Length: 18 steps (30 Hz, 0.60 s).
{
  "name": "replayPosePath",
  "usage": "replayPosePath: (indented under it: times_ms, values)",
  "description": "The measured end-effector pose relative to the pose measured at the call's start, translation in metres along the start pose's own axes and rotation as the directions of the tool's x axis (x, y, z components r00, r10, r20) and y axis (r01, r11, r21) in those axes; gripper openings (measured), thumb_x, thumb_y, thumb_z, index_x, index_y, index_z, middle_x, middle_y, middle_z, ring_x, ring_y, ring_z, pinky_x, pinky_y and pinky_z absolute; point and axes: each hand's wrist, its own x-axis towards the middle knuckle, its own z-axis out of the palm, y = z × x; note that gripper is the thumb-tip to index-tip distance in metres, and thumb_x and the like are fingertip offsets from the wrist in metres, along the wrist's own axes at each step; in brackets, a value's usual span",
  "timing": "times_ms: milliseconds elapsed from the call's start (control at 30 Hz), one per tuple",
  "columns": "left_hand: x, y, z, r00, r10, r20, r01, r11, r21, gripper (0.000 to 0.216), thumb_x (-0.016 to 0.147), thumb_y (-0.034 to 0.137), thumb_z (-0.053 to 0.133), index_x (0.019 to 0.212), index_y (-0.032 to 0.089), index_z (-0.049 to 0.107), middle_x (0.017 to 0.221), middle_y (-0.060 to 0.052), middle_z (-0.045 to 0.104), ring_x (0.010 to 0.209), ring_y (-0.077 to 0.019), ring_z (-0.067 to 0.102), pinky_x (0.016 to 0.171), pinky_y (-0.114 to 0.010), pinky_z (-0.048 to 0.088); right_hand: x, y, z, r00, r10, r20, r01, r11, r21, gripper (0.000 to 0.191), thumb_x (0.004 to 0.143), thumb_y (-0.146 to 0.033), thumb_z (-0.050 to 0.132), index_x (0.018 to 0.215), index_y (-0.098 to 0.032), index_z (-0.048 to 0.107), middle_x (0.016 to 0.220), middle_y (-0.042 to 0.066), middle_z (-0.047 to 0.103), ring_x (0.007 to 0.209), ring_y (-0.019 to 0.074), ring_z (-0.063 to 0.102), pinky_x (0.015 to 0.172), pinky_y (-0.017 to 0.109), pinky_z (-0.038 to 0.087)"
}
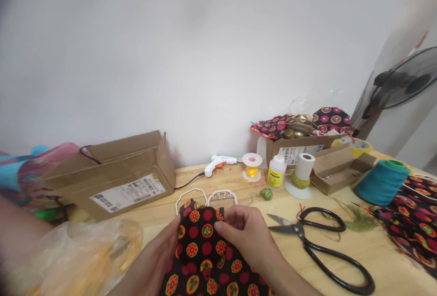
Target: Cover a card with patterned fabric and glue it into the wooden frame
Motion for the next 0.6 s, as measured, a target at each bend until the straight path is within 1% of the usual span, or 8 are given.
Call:
replayPosePath:
  times_ms: [33,100,167,333,400,467,533,600]
  values:
    - [0.0,-0.001,0.0,1.0,0.016,-0.005,-0.016,1.0,0.021,0.034,0.069,0.031,0.063,0.098,0.013,0.062,0.099,-0.013,0.069,0.1,-0.0296,0.058,0.091,-0.042,0.04,0.0,0.001,0.0,1.0,0.0,0.003,0.0,1.0,-0.013,0.022,0.061,-0.037,0.065,0.063,-0.017,0.057,0.058,-0.002,0.057,0.051,0.0118,0.049,0.051,0.024,0.039]
    - [0.001,-0.005,-0.002,0.997,0.068,-0.026,-0.065,0.994,0.083,0.036,0.061,0.02,0.071,0.095,0.017,0.062,0.096,-0.011,0.07,0.097,-0.0299,0.06,0.088,-0.043,0.042,0.001,0.0,0.0,1.0,-0.006,0.01,0.006,0.999,-0.046,0.022,0.063,-0.038,0.063,0.065,-0.017,0.056,0.059,-0.001,0.057,0.051,0.0118,0.049,0.052,0.025,0.039]
    - [0.003,-0.009,-0.004,0.992,0.118,-0.044,-0.11,0.984,0.142,0.037,0.056,0.013,0.074,0.091,0.016,0.061,0.095,-0.011,0.07,0.095,-0.0295,0.061,0.085,-0.043,0.044,0.0,0.0,-0.001,1.0,-0.016,0.024,0.018,0.995,-0.097,0.022,0.065,-0.038,0.06,0.066,-0.017,0.056,0.059,-0.002,0.055,0.051,0.0112,0.047,0.051,0.024,0.038]
    - [0.006,-0.01,-0.008,0.985,0.158,-0.062,-0.142,0.967,0.211,0.037,0.061,0.014,0.07,0.095,0.016,0.057,0.094,-0.011,0.071,0.09,-0.0277,0.063,0.081,-0.042,0.047,0.001,0.0,-0.009,0.99,0.005,0.14,0.04,0.948,-0.316,0.015,0.064,-0.03,0.063,0.069,-0.016,0.061,0.058,-0.003,0.054,0.047,0.009,0.041,0.043,0.02,0.03]
    - [0.007,-0.009,-0.011,0.984,0.162,-0.069,-0.144,0.964,0.222,0.033,0.062,0.014,0.069,0.093,0.015,0.056,0.092,-0.01,0.071,0.088,-0.0276,0.064,0.08,-0.042,0.048,0.001,-0.001,-0.015,0.984,0.038,0.173,0.038,0.908,-0.418,0.012,0.064,-0.028,0.062,0.068,-0.016,0.064,0.053,-0.003,0.054,0.045,0.0094,0.042,0.041,0.019,0.029]
    - [0.008,-0.008,-0.012,0.984,0.164,-0.064,-0.146,0.963,0.225,0.031,0.064,0.014,0.068,0.092,0.015,0.056,0.092,-0.011,0.071,0.087,-0.0277,0.064,0.08,-0.042,0.048,0.0,-0.005,-0.022,0.983,0.047,0.175,0.051,0.854,-0.518,0.01,0.063,-0.025,0.062,0.067,-0.017,0.066,0.051,-0.002,0.056,0.046,0.0113,0.047,0.042,0.02,0.032]
    - [0.009,-0.007,-0.014,0.985,0.161,-0.07,-0.142,0.964,0.225,0.031,0.064,0.014,0.068,0.093,0.015,0.055,0.092,-0.011,0.071,0.088,-0.0274,0.064,0.08,-0.042,0.048,-0.002,-0.012,-0.036,0.989,0.023,0.146,0.073,0.784,-0.616,0.009,0.062,-0.024,0.062,0.067,-0.019,0.067,0.057,0.0,0.06,0.053,0.0147,0.052,0.047,0.022,0.036]
    - [0.01,-0.007,-0.015,0.985,0.153,-0.077,-0.132,0.964,0.23,0.033,0.064,0.013,0.068,0.094,0.015,0.055,0.093,-0.01,0.071,0.089,-0.0273,0.064,0.08,-0.041,0.048,-0.009,-0.021,-0.058,0.996,-0.017,0.092,0.077,0.711,-0.699,0.01,0.063,-0.025,0.06,0.069,-0.02,0.067,0.062,0.002,0.063,0.059,0.0186,0.055,0.053,0.026,0.039]
